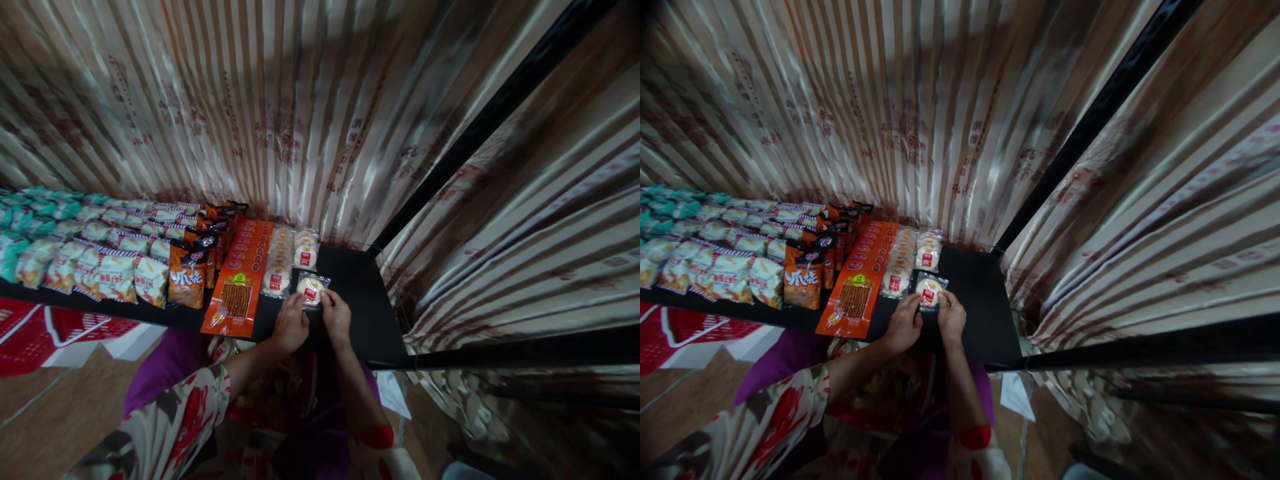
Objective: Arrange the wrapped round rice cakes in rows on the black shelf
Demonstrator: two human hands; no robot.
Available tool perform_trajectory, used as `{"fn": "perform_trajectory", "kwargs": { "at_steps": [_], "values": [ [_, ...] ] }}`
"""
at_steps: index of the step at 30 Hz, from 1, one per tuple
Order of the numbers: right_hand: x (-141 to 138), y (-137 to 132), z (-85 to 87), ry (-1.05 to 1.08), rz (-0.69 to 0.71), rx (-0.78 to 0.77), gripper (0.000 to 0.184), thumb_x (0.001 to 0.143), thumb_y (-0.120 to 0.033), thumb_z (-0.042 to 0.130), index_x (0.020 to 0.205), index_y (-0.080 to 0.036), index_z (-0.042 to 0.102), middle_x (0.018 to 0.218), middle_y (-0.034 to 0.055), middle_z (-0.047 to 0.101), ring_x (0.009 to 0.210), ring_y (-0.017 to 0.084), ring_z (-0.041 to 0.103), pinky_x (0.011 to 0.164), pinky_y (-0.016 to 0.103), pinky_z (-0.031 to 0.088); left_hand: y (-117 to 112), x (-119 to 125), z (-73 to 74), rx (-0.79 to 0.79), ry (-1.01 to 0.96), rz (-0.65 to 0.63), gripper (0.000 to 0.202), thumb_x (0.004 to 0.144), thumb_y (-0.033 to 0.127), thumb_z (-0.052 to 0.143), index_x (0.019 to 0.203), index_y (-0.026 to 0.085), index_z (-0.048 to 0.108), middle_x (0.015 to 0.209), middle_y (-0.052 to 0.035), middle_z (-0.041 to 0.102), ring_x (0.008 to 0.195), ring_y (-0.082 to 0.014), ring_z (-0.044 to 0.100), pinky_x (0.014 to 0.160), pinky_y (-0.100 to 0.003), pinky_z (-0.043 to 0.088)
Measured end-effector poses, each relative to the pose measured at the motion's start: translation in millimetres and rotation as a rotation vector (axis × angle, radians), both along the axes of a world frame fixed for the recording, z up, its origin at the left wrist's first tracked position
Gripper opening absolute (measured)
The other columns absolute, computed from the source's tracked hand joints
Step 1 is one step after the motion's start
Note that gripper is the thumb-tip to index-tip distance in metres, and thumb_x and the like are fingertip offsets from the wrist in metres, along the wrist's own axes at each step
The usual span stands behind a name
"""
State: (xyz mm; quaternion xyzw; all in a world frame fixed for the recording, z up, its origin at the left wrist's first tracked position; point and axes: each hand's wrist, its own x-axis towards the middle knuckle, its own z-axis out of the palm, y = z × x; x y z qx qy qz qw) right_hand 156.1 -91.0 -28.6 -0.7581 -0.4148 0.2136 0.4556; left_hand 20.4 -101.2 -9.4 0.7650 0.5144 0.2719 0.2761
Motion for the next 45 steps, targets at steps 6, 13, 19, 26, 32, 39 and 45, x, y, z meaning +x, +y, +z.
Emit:
{"fn": "perform_trajectory", "kwargs": {
  "at_steps": [6,13,19,26,32,39,45],
  "values": [
    [4.5,16.6,2.5,0.002,0.01,-0.003,0.049,0.073,-0.052,0.045,0.094,-0.015,0.069,0.088,0.0103,0.071,0.077,0.022,0.063,0.072,0.03,0.046,10.0,8.7,1.5,-0.031,0.044,-0.035,0.049,0.076,0.006,0.043,0.125,0.005,0.046,0.134,-0.0162,0.046,0.127,-0.0235,0.039,0.109,-0.038,0.033],
    [5.9,37.5,0.2,0.005,-0.012,0.004,0.049,0.073,-0.052,0.045,0.095,-0.015,0.069,0.088,0.0099,0.071,0.078,0.022,0.063,0.074,0.031,0.046,22.3,18.4,5.1,-0.059,0.06,-0.079,0.058,0.072,0.005,0.045,0.13,0.003,0.041,0.141,-0.0189,0.037,0.134,-0.0254,0.029,0.112,-0.041,0.028],
    [7.5,51.3,-0.8,0.033,-0.015,-0.006,0.05,0.072,-0.053,0.046,0.097,-0.015,0.068,0.091,0.0102,0.071,0.078,0.022,0.063,0.074,0.032,0.046,31.8,23.7,9.3,-0.067,0.055,-0.067,0.066,0.069,0.006,0.048,0.134,0.008,0.037,0.143,-0.0158,0.035,0.135,-0.0267,0.027,0.112,-0.043,0.027],
    [8.9,66.5,-2.1,0.03,0.005,0.022,0.049,0.073,-0.052,0.046,0.098,-0.016,0.068,0.092,0.0089,0.071,0.08,0.021,0.063,0.077,0.032,0.046,41.4,27.6,11.7,-0.089,0.071,-0.054,0.065,0.071,0.007,0.047,0.135,0.0,0.034,0.144,-0.021,0.032,0.136,-0.027,0.024,0.113,-0.04,0.024],
    [8.7,79.1,-4.3,0.02,0.031,0.068,0.043,0.075,-0.049,0.046,0.096,-0.018,0.069,0.091,0.0066,0.07,0.079,0.019,0.062,0.077,0.031,0.046,49.6,28.9,7.9,-0.091,0.017,-0.032,0.067,0.068,0.006,0.049,0.134,0.005,0.036,0.144,-0.0176,0.033,0.136,-0.0268,0.025,0.112,-0.041,0.026],
    [9.2,85.0,-5.8,-0.034,0.017,0.077,0.041,0.076,-0.046,0.048,0.093,-0.017,0.07,0.097,0.0088,0.067,0.087,0.02,0.06,0.083,0.032,0.044,53.5,31.5,6.8,-0.099,0.034,-0.036,0.067,0.068,0.005,0.049,0.133,-0.003,0.035,0.143,-0.0244,0.03,0.136,-0.0297,0.024,0.113,-0.043,0.024],
    [10.3,87.8,-8.5,-0.002,0.031,0.082,0.04,0.076,-0.045,0.048,0.094,-0.016,0.069,0.099,0.0092,0.067,0.089,0.02,0.06,0.085,0.031,0.044,55.9,32.3,4.3,-0.088,0.041,-0.042,0.066,0.069,0.004,0.048,0.133,-0.002,0.035,0.143,-0.0235,0.031,0.136,-0.0294,0.024,0.113,-0.044,0.024]
  ]
}}
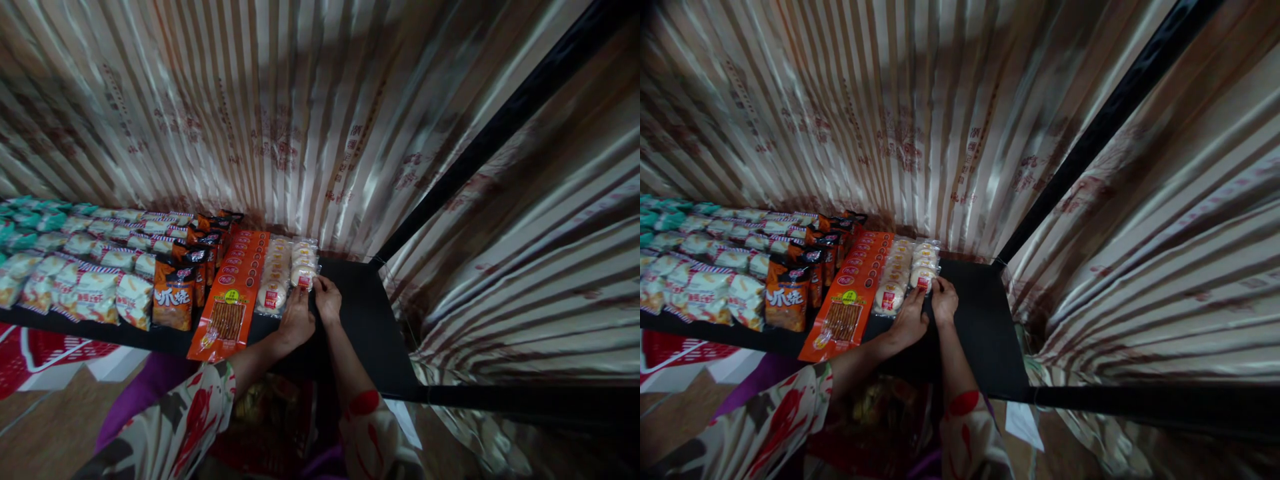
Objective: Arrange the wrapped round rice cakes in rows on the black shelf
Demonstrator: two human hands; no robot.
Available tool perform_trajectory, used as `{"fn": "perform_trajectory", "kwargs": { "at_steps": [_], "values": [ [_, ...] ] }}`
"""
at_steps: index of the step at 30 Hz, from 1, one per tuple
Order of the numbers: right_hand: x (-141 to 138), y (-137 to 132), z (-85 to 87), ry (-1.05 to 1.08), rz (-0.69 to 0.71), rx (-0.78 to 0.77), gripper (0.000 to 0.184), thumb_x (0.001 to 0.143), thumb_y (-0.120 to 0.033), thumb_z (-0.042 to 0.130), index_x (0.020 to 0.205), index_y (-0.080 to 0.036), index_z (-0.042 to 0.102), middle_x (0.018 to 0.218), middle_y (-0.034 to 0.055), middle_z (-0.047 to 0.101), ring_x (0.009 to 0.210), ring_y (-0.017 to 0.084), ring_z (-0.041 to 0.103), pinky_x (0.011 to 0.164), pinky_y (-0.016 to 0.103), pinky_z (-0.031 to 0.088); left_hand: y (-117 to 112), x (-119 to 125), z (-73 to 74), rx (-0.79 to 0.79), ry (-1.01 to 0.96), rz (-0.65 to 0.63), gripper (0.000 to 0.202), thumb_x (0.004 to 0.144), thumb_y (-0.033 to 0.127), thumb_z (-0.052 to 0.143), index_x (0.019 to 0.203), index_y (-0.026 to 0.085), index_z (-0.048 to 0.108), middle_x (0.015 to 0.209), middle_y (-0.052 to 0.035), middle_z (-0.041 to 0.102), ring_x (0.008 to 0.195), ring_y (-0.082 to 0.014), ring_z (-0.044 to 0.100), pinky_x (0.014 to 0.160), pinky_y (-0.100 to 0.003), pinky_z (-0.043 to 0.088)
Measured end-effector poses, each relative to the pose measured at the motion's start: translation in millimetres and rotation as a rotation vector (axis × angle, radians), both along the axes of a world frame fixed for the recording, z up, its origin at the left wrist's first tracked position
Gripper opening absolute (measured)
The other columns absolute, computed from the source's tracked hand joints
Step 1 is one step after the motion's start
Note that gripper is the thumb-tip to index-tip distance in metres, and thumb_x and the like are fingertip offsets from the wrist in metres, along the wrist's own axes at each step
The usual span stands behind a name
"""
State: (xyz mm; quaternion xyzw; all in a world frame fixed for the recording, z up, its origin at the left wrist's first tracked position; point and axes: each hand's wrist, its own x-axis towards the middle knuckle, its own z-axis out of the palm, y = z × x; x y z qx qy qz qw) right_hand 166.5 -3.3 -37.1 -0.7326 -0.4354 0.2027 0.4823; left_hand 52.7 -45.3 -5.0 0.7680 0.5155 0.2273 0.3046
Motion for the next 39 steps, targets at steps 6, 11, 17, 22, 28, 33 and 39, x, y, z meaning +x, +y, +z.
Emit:
{"fn": "perform_trajectory", "kwargs": {
  "at_steps": [6,11,17,22,28,33,39],
  "values": [
    [-0.6,3.3,-0.4,-0.019,0.007,0.018,0.038,0.077,-0.045,0.047,0.091,-0.017,0.069,0.096,0.0089,0.068,0.088,0.02,0.061,0.086,0.031,0.044,2.4,1.0,-3.6,0.019,-0.011,0.012,0.067,0.068,0.004,0.048,0.134,0.003,0.036,0.143,-0.0199,0.033,0.136,-0.0287,0.023,0.112,-0.046,0.025],
    [-1.3,0.4,-3.2,-0.019,0.022,0.041,0.037,0.077,-0.043,0.048,0.096,-0.018,0.066,0.096,0.0076,0.067,0.086,0.019,0.06,0.084,0.032,0.045,2.6,1.4,-6.2,0.034,-0.025,0.023,0.068,0.068,0.005,0.048,0.135,0.005,0.035,0.143,-0.019,0.034,0.136,-0.0284,0.025,0.112,-0.045,0.027],
    [-4.7,-4.7,-7.3,-0.06,0.055,0.086,0.041,0.076,-0.042,0.049,0.105,-0.015,0.063,0.102,0.0102,0.064,0.085,0.019,0.06,0.08,0.032,0.047,1.8,2.4,-5.9,0.02,-0.023,0.019,0.068,0.068,0.004,0.046,0.134,0.004,0.035,0.143,-0.0184,0.033,0.136,-0.0274,0.023,0.113,-0.043,0.026],
    [-6.2,-5.1,-6.7,-0.074,0.029,0.056,0.039,0.077,-0.041,0.048,0.103,-0.016,0.063,0.099,0.0091,0.064,0.084,0.018,0.059,0.08,0.031,0.046,0.1,2.3,-2.9,0.024,0.014,0.013,0.066,0.069,0.004,0.045,0.134,0.003,0.035,0.144,-0.0187,0.032,0.137,-0.0271,0.023,0.113,-0.043,0.025],
    [-5.1,-3.5,-3.9,-0.04,0.029,0.064,0.034,0.075,-0.039,0.049,0.099,-0.018,0.061,0.098,0.0068,0.064,0.084,0.018,0.059,0.08,0.031,0.046,0.2,1.5,-2.0,0.031,-0.011,-0.002,0.069,0.068,0.004,0.047,0.135,0.008,0.034,0.145,-0.0153,0.032,0.137,-0.0263,0.022,0.112,-0.043,0.027],
    [-4.0,-1.2,-1.8,-0.022,0.035,0.051,0.032,0.075,-0.037,0.049,0.098,-0.019,0.062,0.096,0.0055,0.066,0.085,0.018,0.059,0.081,0.03,0.045,1.1,2.5,1.7,0.007,0.003,-0.007,0.066,0.07,0.004,0.045,0.134,0.001,0.034,0.145,-0.0207,0.03,0.137,-0.0264,0.021,0.112,-0.042,0.026],
    [-3.2,-2.3,-1.8,-0.04,0.047,0.017,0.03,0.077,-0.039,0.048,0.097,-0.02,0.061,0.092,0.0029,0.068,0.081,0.017,0.06,0.078,0.029,0.045,-0.8,2.6,-0.8,0.007,0.033,-0.009,0.063,0.071,0.005,0.045,0.132,-0.001,0.036,0.144,-0.0216,0.03,0.137,-0.0262,0.021,0.113,-0.041,0.025]
  ]
}}
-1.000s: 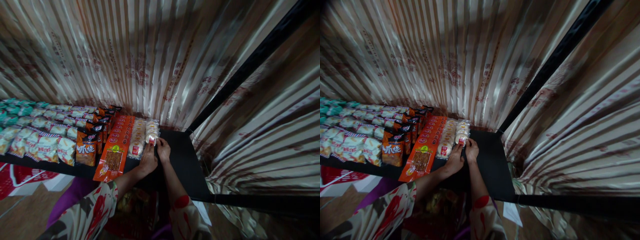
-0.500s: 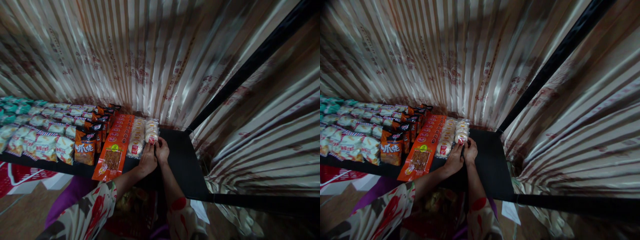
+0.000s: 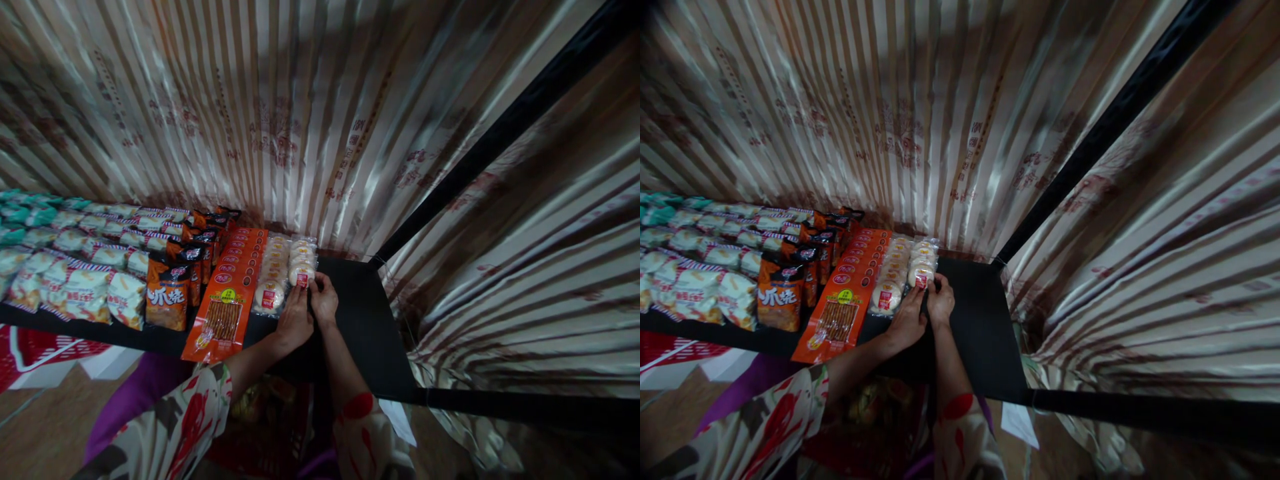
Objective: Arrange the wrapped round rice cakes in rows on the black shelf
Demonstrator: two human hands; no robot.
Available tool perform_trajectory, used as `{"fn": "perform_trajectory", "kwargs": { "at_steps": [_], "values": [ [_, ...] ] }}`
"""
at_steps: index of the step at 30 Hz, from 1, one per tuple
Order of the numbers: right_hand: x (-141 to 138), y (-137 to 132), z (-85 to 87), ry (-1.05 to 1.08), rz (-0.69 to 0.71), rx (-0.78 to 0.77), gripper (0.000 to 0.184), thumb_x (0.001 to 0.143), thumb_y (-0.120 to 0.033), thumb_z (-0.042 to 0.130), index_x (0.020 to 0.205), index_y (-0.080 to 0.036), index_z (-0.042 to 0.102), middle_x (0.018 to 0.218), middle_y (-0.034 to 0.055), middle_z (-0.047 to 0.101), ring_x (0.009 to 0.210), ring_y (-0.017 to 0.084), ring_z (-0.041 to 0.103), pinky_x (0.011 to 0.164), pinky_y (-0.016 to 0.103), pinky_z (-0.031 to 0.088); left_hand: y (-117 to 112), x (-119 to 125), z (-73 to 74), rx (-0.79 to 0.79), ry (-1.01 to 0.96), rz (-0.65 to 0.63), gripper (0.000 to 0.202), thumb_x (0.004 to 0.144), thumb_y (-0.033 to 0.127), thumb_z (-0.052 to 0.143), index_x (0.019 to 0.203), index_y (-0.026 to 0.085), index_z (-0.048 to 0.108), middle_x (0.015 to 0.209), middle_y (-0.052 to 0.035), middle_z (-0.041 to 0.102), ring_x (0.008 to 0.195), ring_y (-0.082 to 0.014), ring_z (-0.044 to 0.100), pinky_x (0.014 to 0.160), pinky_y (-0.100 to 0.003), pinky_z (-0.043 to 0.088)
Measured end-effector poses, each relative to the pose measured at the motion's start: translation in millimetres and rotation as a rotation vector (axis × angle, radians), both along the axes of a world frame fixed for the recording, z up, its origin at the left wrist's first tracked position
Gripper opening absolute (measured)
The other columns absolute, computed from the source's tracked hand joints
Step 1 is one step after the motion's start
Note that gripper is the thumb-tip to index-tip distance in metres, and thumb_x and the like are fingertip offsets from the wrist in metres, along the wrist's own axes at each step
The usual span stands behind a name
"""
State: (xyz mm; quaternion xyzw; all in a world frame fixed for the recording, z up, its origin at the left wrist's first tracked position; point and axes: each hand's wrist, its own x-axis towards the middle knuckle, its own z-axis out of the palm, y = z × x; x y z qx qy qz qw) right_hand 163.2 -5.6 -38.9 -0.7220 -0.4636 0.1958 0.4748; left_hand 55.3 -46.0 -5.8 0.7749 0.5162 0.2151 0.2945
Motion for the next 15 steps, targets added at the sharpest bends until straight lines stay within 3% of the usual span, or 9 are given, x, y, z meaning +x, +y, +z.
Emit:
{"fn": "perform_trajectory", "kwargs": {
  "at_steps": [5,15],
  "values": [
    [-2.1,-1.1,1.2,-0.027,-0.018,-0.015,0.031,0.078,-0.039,0.047,0.099,-0.021,0.061,0.091,0.0026,0.068,0.08,0.017,0.06,0.076,0.028,0.045,0.9,-1.4,-5.6,0.019,-0.028,0.001,0.066,0.069,0.004,0.045,0.134,0.002,0.035,0.145,-0.0181,0.031,0.137,-0.0253,0.021,0.114,-0.041,0.024],
    [-5.9,-4.7,2.7,-0.113,-0.046,-0.025,0.036,0.08,-0.038,0.045,0.105,-0.019,0.061,0.094,0.0056,0.067,0.086,0.018,0.058,0.081,0.031,0.043,-1.2,-1.5,-1.1,0.041,0.033,-0.006,0.063,0.071,0.003,0.044,0.133,-0.004,0.035,0.145,-0.0209,0.03,0.137,-0.0251,0.021,0.114,-0.039,0.024]
  ]
}}
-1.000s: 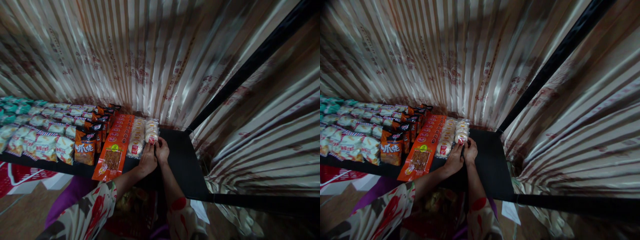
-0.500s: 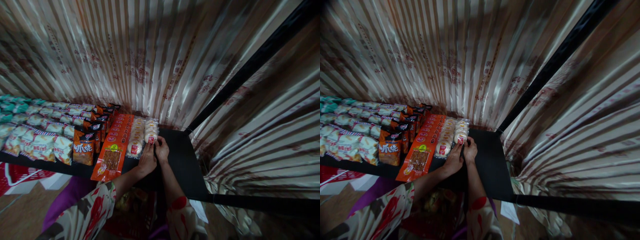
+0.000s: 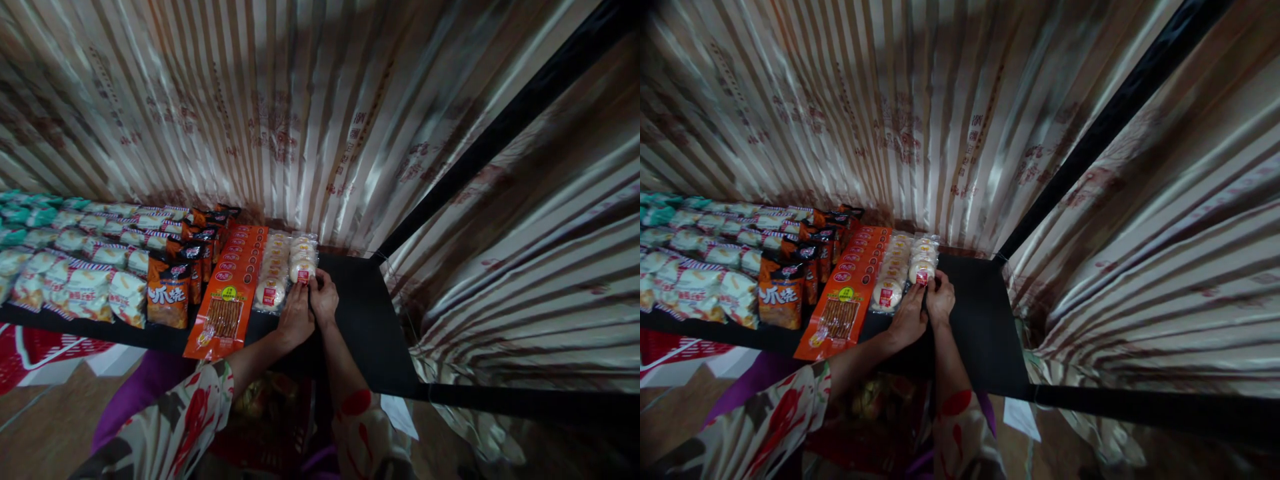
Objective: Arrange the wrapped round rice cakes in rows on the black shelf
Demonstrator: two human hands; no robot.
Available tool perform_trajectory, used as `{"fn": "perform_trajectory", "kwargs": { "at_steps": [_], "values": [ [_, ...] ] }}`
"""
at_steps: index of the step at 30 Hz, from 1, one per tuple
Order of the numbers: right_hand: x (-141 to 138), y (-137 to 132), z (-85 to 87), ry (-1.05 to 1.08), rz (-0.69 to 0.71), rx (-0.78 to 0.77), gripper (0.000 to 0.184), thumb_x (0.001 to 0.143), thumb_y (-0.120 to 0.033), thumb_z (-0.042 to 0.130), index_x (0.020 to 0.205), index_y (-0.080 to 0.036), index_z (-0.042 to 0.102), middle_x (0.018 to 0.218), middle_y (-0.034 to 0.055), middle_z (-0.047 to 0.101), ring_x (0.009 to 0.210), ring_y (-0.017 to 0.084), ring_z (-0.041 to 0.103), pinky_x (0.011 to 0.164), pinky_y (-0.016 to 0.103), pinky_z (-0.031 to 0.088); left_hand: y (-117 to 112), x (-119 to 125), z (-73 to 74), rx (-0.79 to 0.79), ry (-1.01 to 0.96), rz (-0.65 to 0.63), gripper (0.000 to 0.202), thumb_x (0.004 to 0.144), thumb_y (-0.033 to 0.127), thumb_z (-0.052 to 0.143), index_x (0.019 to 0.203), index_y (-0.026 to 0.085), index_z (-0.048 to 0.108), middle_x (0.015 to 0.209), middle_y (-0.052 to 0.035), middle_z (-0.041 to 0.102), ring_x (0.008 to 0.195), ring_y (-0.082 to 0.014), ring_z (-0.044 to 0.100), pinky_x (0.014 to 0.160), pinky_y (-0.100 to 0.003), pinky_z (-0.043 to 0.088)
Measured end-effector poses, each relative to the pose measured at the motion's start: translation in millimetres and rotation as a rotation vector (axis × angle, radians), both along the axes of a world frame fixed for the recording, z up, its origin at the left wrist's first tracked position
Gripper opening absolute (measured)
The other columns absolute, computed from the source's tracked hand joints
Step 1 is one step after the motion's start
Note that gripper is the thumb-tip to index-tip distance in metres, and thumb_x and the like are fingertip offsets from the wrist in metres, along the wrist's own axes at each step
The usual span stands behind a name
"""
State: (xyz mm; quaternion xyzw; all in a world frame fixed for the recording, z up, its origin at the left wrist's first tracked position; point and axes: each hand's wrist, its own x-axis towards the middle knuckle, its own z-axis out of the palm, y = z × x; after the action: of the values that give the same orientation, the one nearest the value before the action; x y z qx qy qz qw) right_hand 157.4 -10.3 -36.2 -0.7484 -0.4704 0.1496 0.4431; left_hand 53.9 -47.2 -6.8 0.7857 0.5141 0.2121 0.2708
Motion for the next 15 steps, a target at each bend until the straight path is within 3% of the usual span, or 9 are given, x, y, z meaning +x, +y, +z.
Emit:
{"fn": "perform_trajectory", "kwargs": {
  "at_steps": [15],
  "values": [
    [-4.0,0.5,-0.7,-0.057,-0.026,-0.016,0.036,0.082,-0.036,0.042,0.105,-0.017,0.062,0.095,0.0082,0.066,0.088,0.021,0.055,0.08,0.033,0.043,-4.3,-1.9,-7.1,0.029,0.038,-0.041,0.063,0.07,0.006,0.045,0.132,0.003,0.037,0.147,-0.0173,0.026,0.139,-0.0261,0.014,0.114,-0.043,0.022]
  ]
}}
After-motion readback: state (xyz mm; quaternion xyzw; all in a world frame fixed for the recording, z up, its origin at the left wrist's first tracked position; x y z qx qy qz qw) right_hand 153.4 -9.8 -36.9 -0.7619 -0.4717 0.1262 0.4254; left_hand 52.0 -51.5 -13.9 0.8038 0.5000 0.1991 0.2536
